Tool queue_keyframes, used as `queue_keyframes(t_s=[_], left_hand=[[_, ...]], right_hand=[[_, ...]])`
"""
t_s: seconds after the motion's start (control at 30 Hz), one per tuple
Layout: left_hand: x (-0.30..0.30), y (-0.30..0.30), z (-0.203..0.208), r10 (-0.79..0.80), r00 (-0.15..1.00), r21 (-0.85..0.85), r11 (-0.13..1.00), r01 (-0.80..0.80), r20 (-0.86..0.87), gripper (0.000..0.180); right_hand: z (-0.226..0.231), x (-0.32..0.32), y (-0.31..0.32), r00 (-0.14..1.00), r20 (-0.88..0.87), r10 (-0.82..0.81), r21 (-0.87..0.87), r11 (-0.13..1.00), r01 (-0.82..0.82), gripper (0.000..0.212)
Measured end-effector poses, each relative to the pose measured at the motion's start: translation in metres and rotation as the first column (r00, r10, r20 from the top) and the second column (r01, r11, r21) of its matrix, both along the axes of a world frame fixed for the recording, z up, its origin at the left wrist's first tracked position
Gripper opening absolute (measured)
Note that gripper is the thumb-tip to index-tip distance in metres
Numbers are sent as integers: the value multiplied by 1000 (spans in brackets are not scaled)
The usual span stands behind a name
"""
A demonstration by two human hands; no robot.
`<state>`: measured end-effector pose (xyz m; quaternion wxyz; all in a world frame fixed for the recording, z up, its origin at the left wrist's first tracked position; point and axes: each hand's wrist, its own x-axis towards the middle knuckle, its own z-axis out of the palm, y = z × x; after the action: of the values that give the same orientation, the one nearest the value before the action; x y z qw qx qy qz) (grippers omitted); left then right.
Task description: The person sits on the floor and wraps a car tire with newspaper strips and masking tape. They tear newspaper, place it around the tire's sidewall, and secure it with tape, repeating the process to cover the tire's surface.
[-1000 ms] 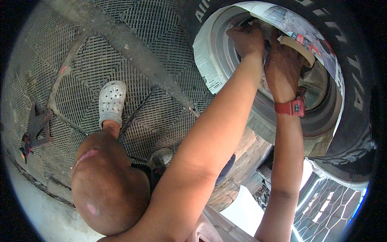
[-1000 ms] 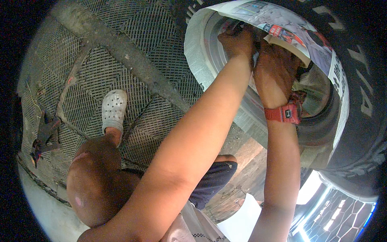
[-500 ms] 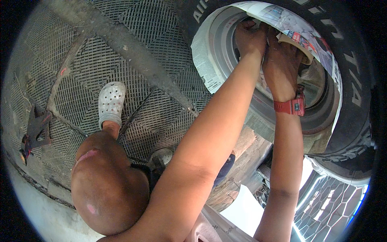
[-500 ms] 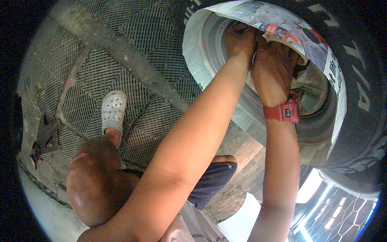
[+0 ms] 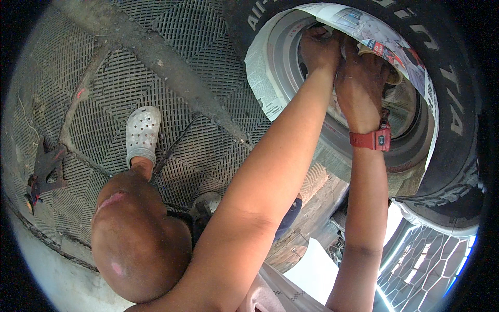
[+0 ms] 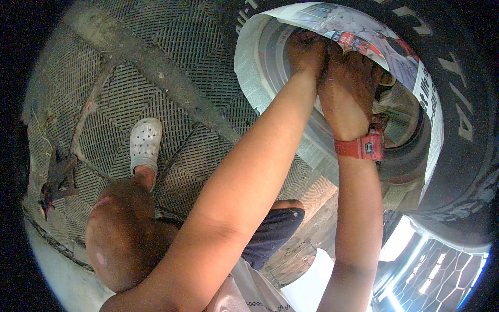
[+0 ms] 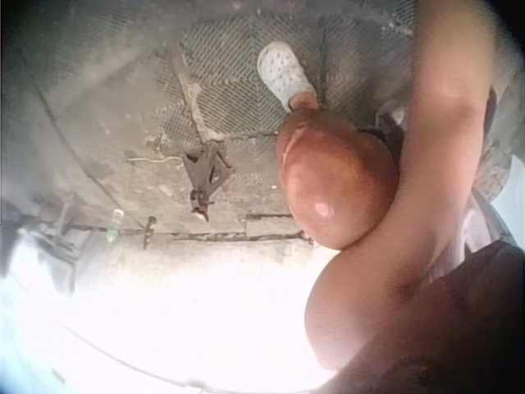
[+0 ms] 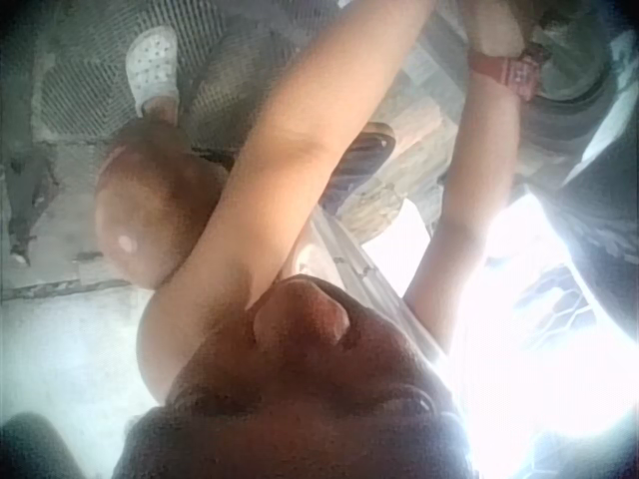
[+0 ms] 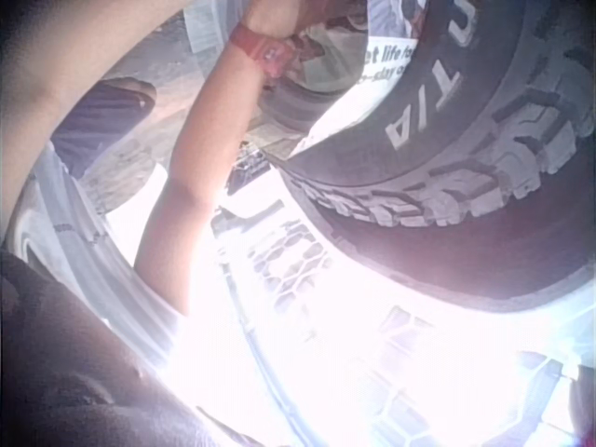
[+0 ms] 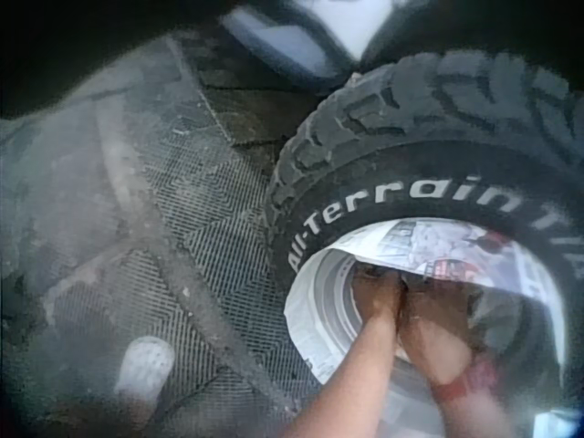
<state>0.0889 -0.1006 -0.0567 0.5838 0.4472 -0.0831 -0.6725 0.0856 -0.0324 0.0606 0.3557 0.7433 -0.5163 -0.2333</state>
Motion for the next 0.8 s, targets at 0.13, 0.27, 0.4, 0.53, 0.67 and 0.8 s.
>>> queue_keyframes(t_s=[0.13, 0.27, 0.4, 0.53, 0.67, 0.8], left_hand=[[-4, 5, 6, -34, 999, 0, 999, 34, -24, 49], [-6, -3, -5, -23, 1000, -16, 1000, 23, 1, 51], [-5, -7, -10, -66, 997, -31, 997, 67, 37, 54], [2, -4, -3, -144, 988, 0, 989, 145, 59, 58], [5, 3, 6, -144, 990, 21, 989, 144, -1, 61], [8, -6, -2, -147, 988, 10, 989, 147, 54, 65]], right_hand=[[-4, -9, 2, 997, 10, -80, -32, 996, 80, 39], [-6, -6, -3, 991, 84, -105, -17, 994, 107, 48], [-8, -2, -9, 964, 161, -210, 33, 978, 208, 56], [-8, -6, -11, 977, 190, -94, -44, 994, 104, 40], [-3, -8, -1, 961, 221, -164, 2, 986, 168, 53], [9, 36, 44, 855, 259, -449, 262, 885, 385, 50]])
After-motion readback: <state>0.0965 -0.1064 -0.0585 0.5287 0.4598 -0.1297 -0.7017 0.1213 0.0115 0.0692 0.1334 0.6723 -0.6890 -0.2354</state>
